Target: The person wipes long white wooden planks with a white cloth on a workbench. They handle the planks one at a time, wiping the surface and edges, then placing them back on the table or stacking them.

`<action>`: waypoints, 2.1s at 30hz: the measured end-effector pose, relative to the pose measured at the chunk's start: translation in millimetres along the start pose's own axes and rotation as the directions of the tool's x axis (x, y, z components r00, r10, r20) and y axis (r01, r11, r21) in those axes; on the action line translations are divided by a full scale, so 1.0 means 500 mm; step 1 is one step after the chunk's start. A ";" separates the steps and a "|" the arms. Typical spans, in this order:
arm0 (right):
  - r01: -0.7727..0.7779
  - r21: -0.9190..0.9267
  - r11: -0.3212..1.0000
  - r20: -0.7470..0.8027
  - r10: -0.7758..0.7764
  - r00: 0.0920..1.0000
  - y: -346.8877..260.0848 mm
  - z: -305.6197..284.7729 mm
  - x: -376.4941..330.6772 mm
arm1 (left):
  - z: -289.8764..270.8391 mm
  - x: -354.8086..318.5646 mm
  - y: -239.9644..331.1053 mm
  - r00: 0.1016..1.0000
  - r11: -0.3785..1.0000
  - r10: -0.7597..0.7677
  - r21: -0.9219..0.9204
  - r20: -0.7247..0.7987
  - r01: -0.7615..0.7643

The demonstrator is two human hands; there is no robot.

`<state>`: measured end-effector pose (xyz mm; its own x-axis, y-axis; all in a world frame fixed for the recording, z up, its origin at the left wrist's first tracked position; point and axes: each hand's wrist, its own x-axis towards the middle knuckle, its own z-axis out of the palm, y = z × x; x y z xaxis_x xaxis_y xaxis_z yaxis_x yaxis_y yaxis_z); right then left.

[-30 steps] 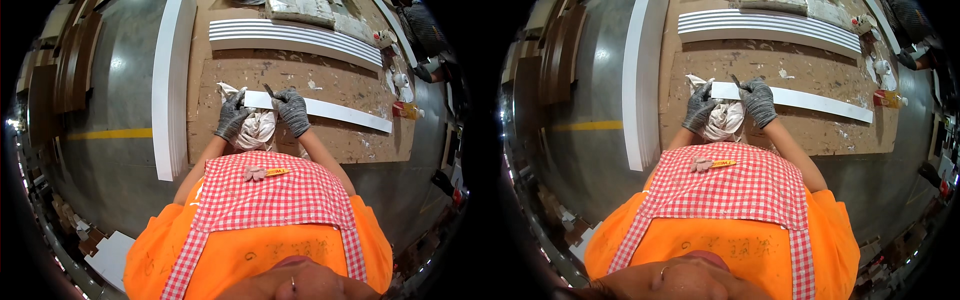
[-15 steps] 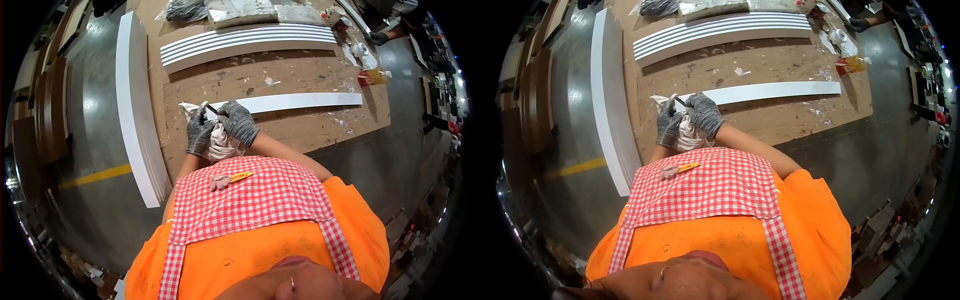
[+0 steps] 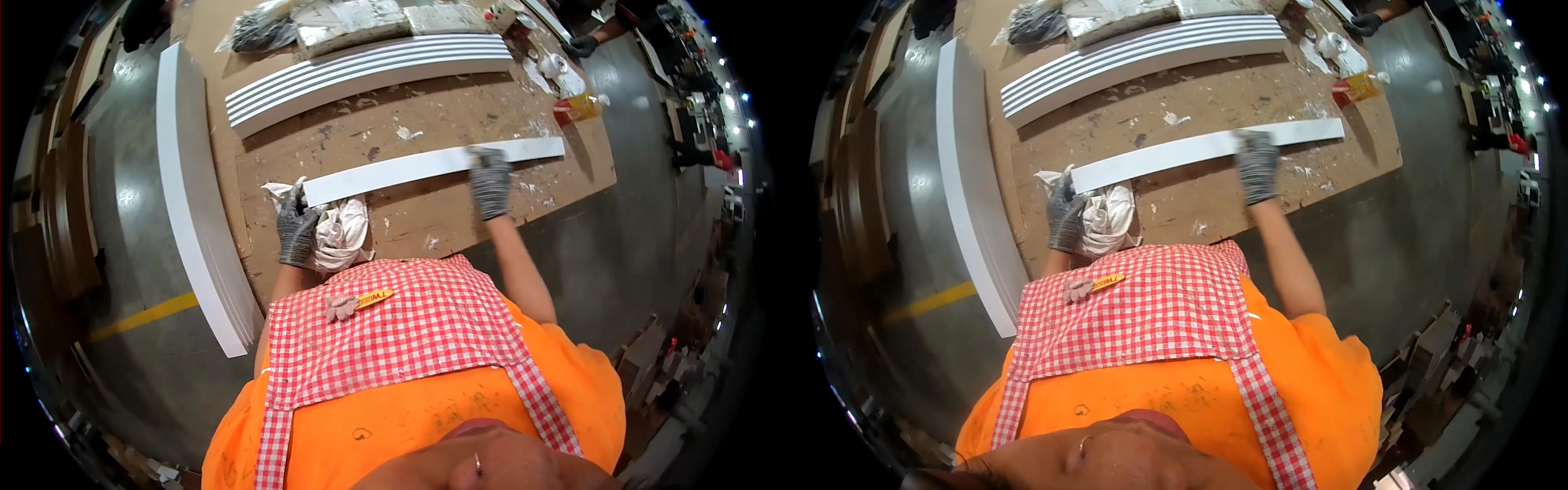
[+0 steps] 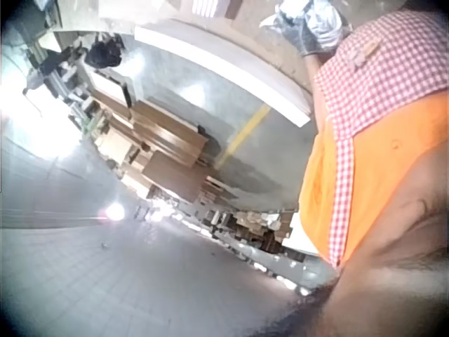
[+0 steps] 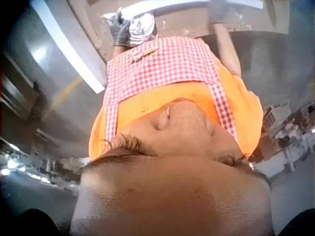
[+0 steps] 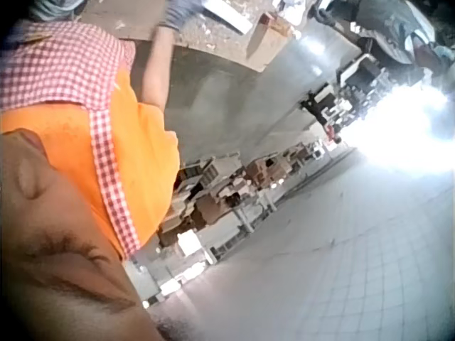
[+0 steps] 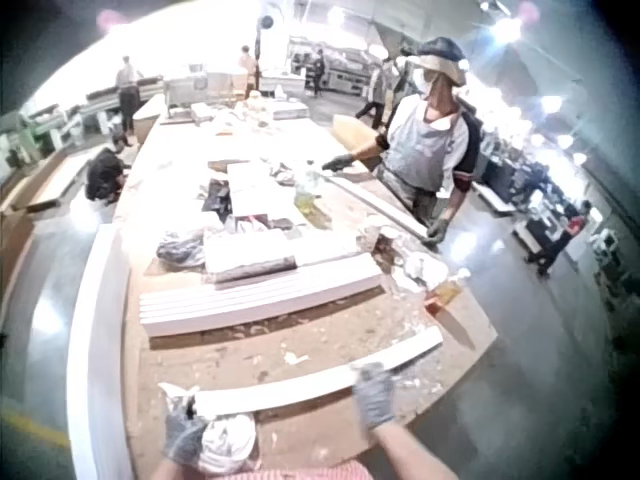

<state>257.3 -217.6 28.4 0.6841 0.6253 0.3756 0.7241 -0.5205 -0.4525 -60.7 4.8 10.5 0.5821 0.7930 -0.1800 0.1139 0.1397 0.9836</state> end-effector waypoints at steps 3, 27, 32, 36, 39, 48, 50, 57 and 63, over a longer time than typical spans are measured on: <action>-0.092 0.137 0.986 0.181 0.067 0.981 -0.123 0.038 -0.033 | -0.007 0.000 -0.004 0.999 0.998 -0.050 -0.024 0.012 0.050; -0.164 0.003 0.986 -0.029 0.164 0.986 0.241 -0.033 0.044 | -0.003 0.004 -0.003 0.999 0.988 -0.032 0.148 -0.012 0.034; -0.458 -0.315 0.831 -0.185 0.419 0.889 0.466 -0.152 0.088 | -0.010 0.001 -0.008 0.999 0.995 -0.034 0.091 -0.003 0.034; -0.361 -0.270 0.893 -0.321 0.270 0.908 0.532 -0.175 0.084 | -0.007 0.009 -0.004 0.999 0.994 -0.032 0.102 0.002 0.032; -0.338 -0.485 0.806 -0.222 0.260 0.940 0.571 -0.122 0.073 | -0.002 0.002 0.004 0.995 0.995 -0.091 0.040 0.031 0.090; 0.070 0.026 0.997 -0.116 -0.067 0.991 0.202 0.008 0.317 | -0.010 -0.003 0.007 0.999 0.999 -0.035 0.011 0.007 0.035; 0.073 0.101 0.992 -0.120 -0.061 0.991 0.141 0.046 0.403 | -0.007 0.002 0.011 0.999 0.997 -0.026 0.072 0.023 0.024; 0.048 -0.179 0.983 -0.030 -0.055 0.998 0.049 0.220 0.625 | -0.007 0.003 0.000 0.996 0.991 -0.085 -0.106 0.013 0.086; 0.070 -0.252 0.965 0.190 -0.022 0.982 0.017 0.242 0.605 | -0.001 -0.002 0.006 0.997 0.993 -0.072 -0.096 -0.002 0.071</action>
<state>460.0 37.2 40.3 0.6390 0.7356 0.2248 0.7690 -0.6050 -0.2065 -61.5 4.8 13.7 0.5710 0.7820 -0.2499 0.0770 0.2520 0.9646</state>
